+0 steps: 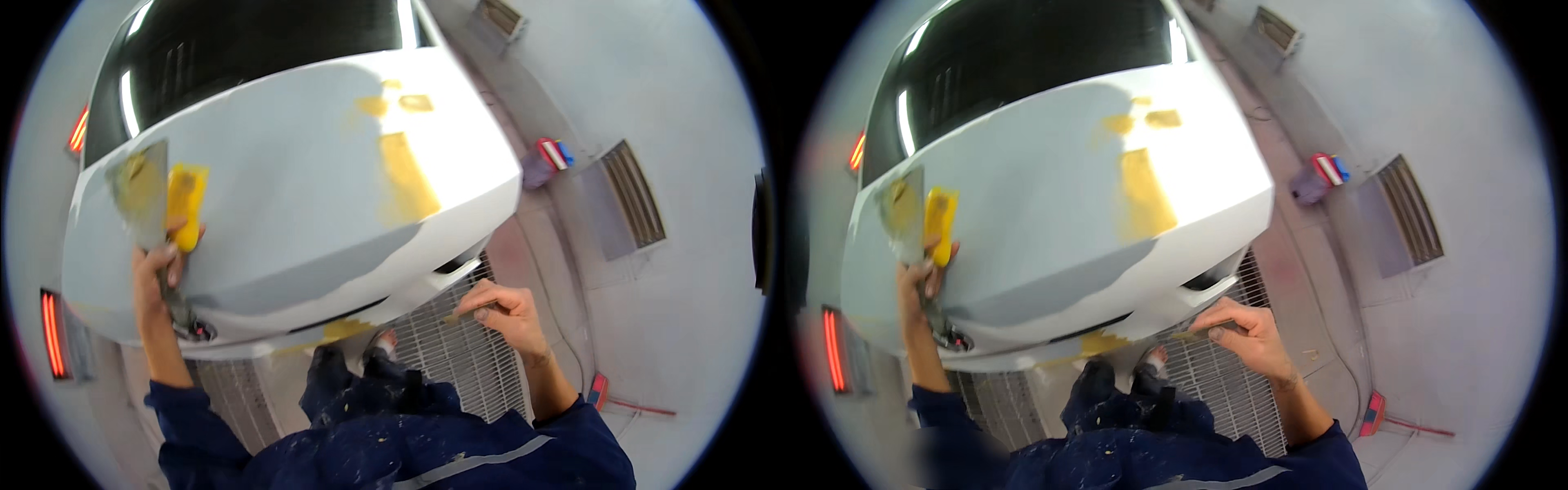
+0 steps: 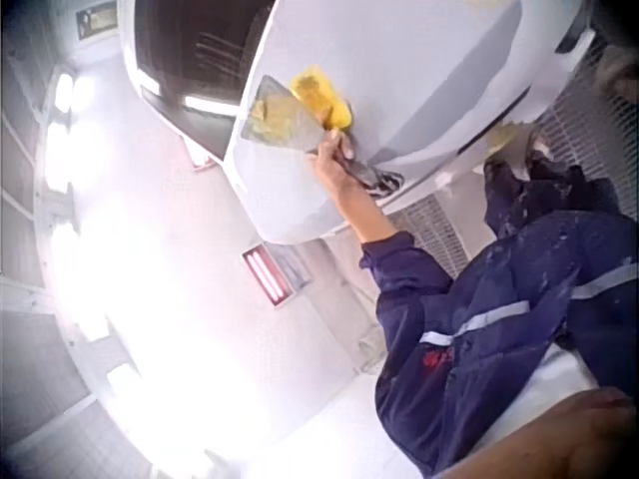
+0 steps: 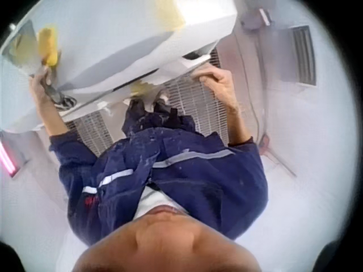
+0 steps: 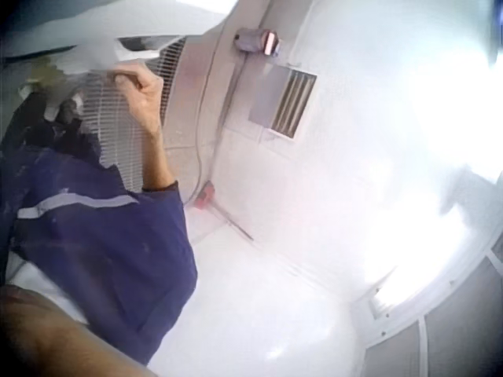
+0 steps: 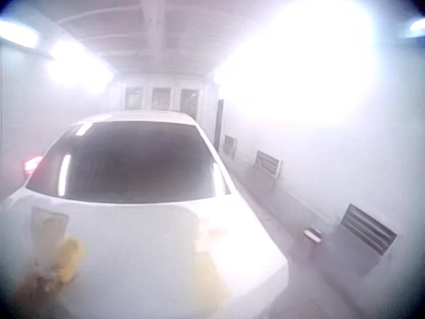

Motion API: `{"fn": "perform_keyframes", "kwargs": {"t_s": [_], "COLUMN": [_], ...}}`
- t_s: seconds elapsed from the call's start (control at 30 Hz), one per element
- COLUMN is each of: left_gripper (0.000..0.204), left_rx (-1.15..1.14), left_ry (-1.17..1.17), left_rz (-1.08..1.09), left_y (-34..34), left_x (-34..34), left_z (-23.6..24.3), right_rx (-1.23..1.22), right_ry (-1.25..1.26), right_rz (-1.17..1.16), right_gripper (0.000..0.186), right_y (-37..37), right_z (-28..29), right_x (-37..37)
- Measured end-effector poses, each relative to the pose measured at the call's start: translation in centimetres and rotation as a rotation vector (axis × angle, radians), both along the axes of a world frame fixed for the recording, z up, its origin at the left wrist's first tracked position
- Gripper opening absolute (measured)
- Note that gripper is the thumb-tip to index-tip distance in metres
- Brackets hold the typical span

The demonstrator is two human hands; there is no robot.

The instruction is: The person applies yellow body filler to the rear quarter panel and trunk lid of a white car using a putty knife and a yellow sponge. The person spreads the filler across the exterior and interior surfaces of the trunk lid and the rear panel.

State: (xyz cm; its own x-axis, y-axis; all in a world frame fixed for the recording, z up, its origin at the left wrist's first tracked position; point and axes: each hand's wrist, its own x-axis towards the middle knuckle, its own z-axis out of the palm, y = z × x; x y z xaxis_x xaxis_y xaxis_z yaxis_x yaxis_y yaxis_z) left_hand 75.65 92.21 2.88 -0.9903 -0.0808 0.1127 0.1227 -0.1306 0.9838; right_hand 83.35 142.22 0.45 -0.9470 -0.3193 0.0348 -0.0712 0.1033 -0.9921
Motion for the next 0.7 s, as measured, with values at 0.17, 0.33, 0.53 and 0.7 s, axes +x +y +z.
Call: {"fn": "perform_keyframes", "kwargs": {"t_s": [0.17,0.33,0.53,0.7], "left_gripper": [0.039,0.04,0.044,0.045], "left_rx": [0.027,0.015,0.014,0.127], "left_ry": [0.018,0.091,0.102,0.116], "left_rz": [-0.024,-0.107,-0.159,-0.175], "left_y": [2.3,2.3,1.8,0.7], "left_x": [-0.6,-1.2,-2.7,-2.1], "left_z": [2.9,4.5,6.9,8.4], "right_rx": [0.093,0.615,1.079,1.268], "right_ry": [-0.016,0.331,0.403,0.277], "right_rz": [0.1,0.109,0.078,0.035], "right_gripper": [0.009,0.011,0.015,0.02], "right_y": [-4.3,-5.4,-5.8,-7.7], "right_z": [-5.1,-10.8,-14.1,-13.5], "right_x": [3.6,6.3,7.3,9.0]}}
